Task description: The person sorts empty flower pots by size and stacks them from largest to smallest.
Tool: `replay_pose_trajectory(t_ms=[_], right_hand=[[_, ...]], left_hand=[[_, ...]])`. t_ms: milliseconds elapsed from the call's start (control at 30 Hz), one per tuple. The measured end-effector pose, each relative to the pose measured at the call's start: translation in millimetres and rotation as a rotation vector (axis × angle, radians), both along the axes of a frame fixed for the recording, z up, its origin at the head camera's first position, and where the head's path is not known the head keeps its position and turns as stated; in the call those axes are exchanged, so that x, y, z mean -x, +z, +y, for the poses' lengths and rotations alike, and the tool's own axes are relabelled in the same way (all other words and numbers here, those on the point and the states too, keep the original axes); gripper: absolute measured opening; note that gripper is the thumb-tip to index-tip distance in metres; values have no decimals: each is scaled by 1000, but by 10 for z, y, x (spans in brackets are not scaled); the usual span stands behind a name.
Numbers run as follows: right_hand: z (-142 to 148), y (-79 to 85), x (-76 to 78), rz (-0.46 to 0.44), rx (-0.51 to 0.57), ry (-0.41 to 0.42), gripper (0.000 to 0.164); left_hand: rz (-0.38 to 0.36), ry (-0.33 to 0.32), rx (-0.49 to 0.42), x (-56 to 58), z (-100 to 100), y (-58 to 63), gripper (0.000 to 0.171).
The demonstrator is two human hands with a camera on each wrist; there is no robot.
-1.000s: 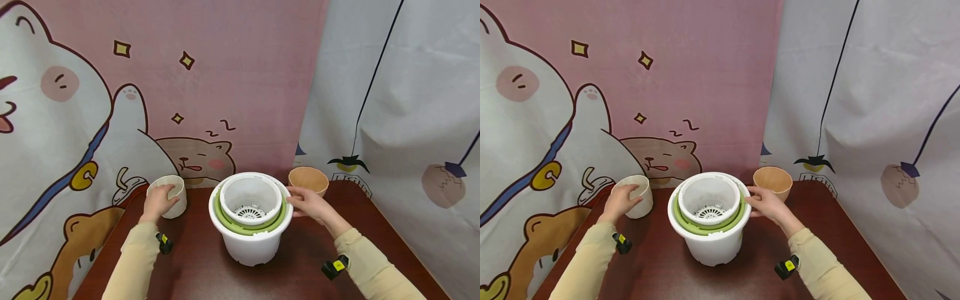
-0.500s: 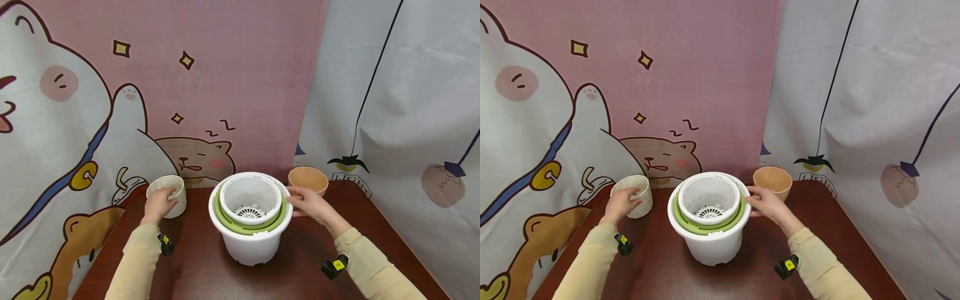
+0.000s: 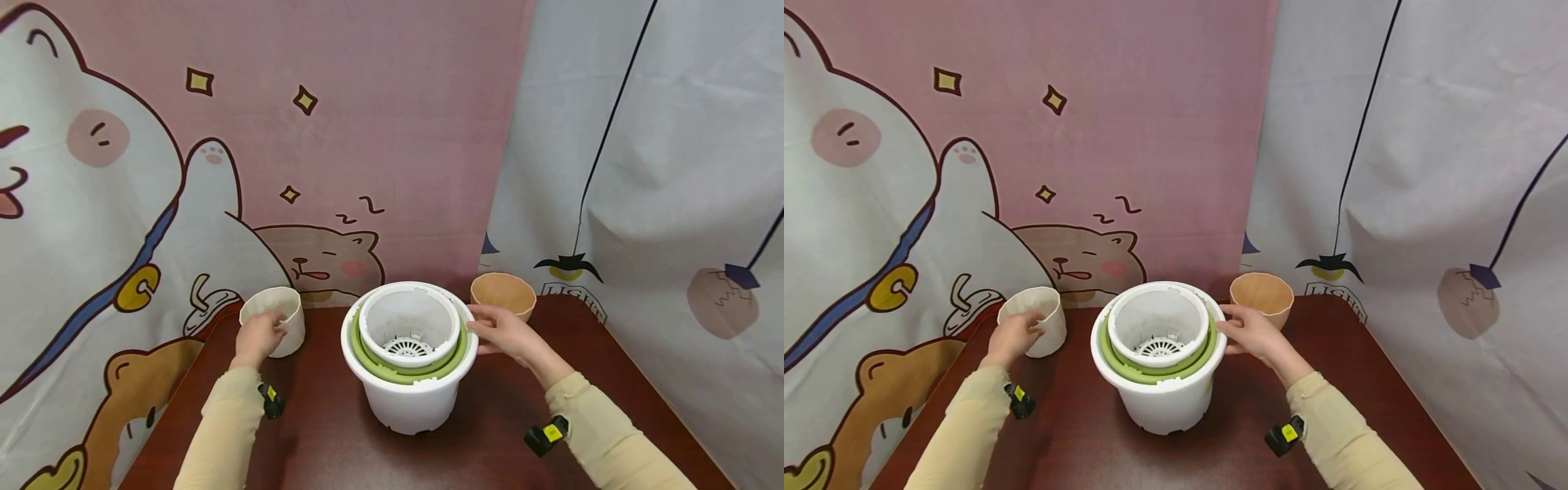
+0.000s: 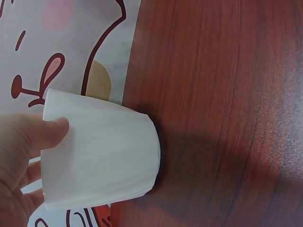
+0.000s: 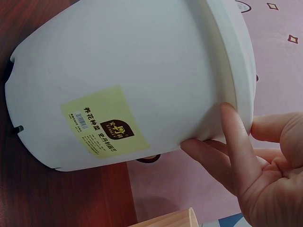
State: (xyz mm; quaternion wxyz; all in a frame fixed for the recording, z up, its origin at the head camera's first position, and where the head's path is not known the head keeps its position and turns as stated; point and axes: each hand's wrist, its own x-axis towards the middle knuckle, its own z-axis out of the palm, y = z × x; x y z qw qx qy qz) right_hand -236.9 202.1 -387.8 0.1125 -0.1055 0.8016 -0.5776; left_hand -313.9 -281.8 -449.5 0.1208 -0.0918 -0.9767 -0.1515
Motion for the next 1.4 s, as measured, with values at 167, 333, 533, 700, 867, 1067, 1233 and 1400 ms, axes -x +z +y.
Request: replay_pose_trajectory(t_ms=[167, 333, 533, 700, 867, 1067, 1233, 1400], right_hand=[[3, -3, 0, 3, 4, -2, 55], [4, -7, -1, 5, 6, -2, 53], [1, -12, 2, 6, 9, -2, 53], [-2, -13, 2, 1, 10, -5, 53], [-3, -10, -5, -1, 8, -7, 54], [3, -5, -11, -5, 7, -6, 56], [4, -5, -13, -8, 9, -7, 57], [-2, -3, -17, -6, 13, -5, 56]], left_hand=[[-6, 14, 14, -6, 5, -8, 23], [-31, 47, 23, -19, 22, -4, 25], [-24, 70, 28, -46, 29, -18, 25], [-1, 78, 28, -68, 17, -43, 26], [16, 84, 36, -91, 12, -58, 26], [31, 77, 53, -129, 16, -52, 25], [49, 63, 67, -160, 19, -21, 25], [39, 50, 80, -173, 8, 6, 26]])
